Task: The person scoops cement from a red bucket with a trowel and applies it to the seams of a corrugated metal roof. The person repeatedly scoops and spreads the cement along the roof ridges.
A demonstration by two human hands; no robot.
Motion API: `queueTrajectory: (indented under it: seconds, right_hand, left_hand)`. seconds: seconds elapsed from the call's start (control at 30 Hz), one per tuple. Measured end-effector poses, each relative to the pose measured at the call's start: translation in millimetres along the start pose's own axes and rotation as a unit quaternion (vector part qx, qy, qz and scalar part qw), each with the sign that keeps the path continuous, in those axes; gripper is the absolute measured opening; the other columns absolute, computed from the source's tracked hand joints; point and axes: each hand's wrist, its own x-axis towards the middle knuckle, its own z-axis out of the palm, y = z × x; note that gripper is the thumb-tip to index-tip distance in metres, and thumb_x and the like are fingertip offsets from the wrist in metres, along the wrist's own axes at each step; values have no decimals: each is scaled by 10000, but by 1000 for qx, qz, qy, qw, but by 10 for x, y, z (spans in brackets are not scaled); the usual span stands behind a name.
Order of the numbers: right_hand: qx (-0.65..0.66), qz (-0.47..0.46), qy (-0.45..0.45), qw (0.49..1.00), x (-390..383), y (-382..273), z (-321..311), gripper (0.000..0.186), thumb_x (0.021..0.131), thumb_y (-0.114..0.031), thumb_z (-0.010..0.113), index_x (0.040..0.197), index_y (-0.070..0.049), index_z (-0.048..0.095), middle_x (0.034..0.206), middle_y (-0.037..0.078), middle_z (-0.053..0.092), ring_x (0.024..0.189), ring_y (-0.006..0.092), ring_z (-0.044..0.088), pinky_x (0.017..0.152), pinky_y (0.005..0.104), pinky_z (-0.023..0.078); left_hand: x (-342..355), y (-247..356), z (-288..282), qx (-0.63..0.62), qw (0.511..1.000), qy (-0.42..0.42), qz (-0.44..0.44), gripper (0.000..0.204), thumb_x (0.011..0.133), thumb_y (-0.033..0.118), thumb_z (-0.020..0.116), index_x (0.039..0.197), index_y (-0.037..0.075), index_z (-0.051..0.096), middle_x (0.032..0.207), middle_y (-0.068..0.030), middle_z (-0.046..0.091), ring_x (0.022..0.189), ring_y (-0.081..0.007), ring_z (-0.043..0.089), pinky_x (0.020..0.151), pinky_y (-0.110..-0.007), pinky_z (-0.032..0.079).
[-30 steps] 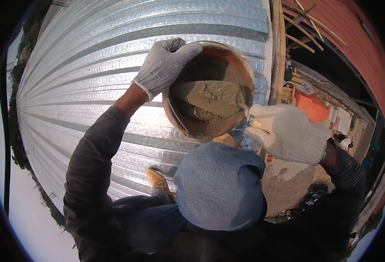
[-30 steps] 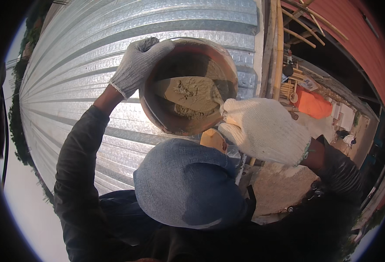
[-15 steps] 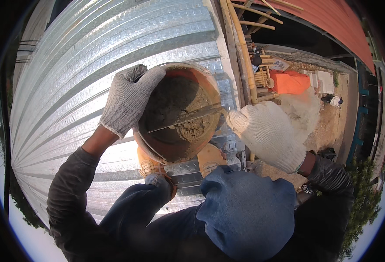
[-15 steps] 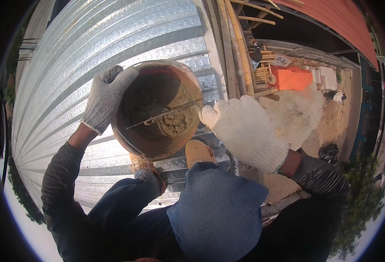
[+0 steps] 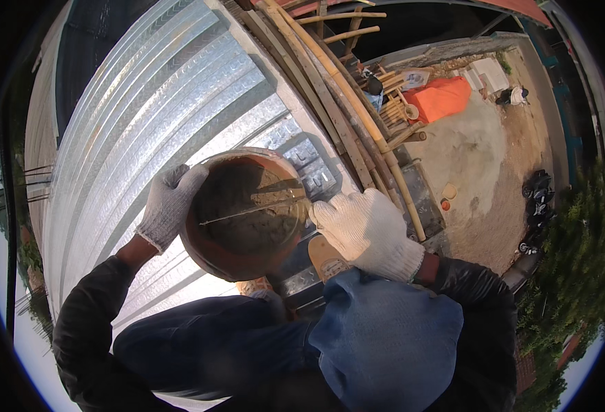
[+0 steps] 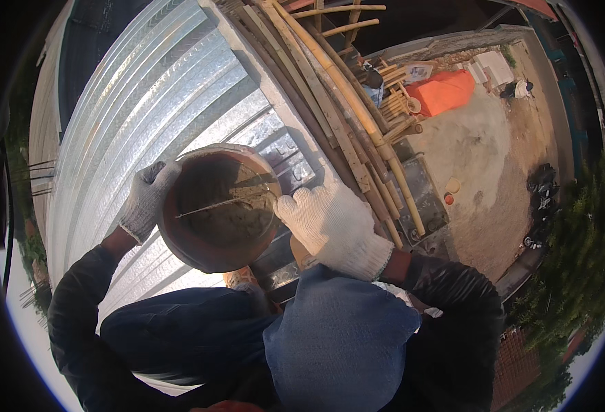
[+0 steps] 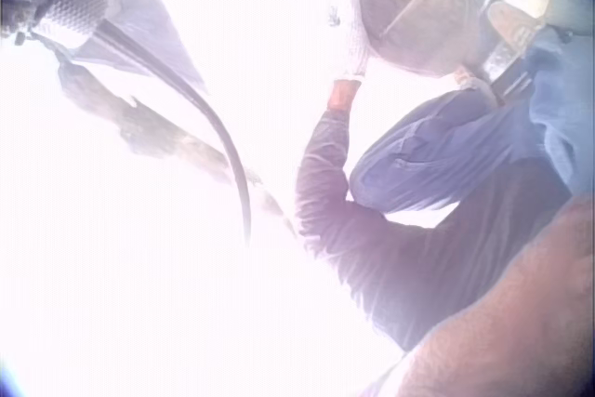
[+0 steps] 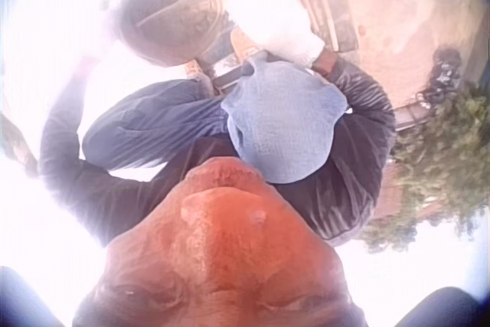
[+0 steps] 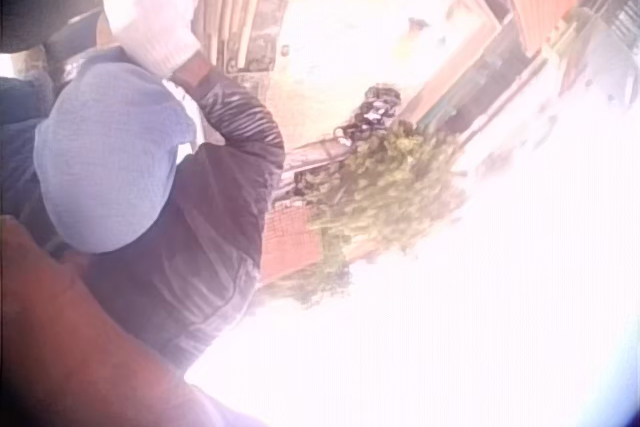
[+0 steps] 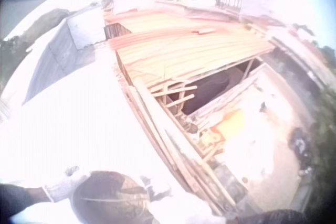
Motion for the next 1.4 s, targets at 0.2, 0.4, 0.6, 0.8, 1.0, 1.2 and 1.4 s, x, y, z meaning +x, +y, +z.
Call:
queueTrajectory:
  seconds: [0.2,0.4,0.6,0.8,1.0,1.2,1.4]
  right_hand:
    - [105,59,-13,993,-192,12,59,366,965,-400,790,1130,-78,736,927,145,725,832,394,711,745,504,551]
    - [66,115,-103,986,-240,-28,-9,355,1012,-416,747,1167,-96,750,939,140,742,809,355,745,728,477,601]
    - [107,80,-75,988,-162,-82,121,317,1010,-408,754,1102,-106,732,942,129,748,828,344,754,721,470,600]
    - [161,75,-48,983,-190,-73,214,293,1009,-391,759,1081,-107,737,902,120,756,821,343,750,765,468,580]
    - [166,92,-59,980,-198,-74,228,284,1006,-387,765,1072,-112,738,907,107,763,812,334,750,774,462,565]
    - [175,101,-38,979,-236,-64,272,273,1001,-371,773,1075,-110,734,908,112,762,788,347,749,754,474,576]
    - [194,130,-82,969,-219,-112,255,320,938,-333,850,1113,-88,740,949,140,769,865,387,756,745,475,600]
  left_hand:
    - [70,34,70,-38,999,-4,11,402,1080,394,760,918,27,745,820,29,662,767,-54,594,676,-274,514]
    - [186,100,66,-85,996,-23,26,377,1094,416,742,947,71,770,846,21,710,753,-50,631,660,-268,536]
    - [-43,-131,86,-111,992,63,0,344,1104,369,738,963,58,774,843,32,707,762,-45,623,671,-265,534]
    - [-18,-274,70,-69,995,67,21,341,1092,350,758,935,48,765,834,42,696,767,-41,600,680,-264,522]
    - [-53,-112,194,-7,997,64,34,347,1082,342,769,903,45,749,807,56,651,754,-34,563,661,-263,484]
    - [-82,-46,205,15,997,60,38,357,1077,329,771,859,53,714,782,66,604,744,-30,524,648,-264,460]
    - [-127,-56,235,-12,995,83,49,491,1052,379,780,735,54,595,707,77,498,708,-41,438,601,-288,381]
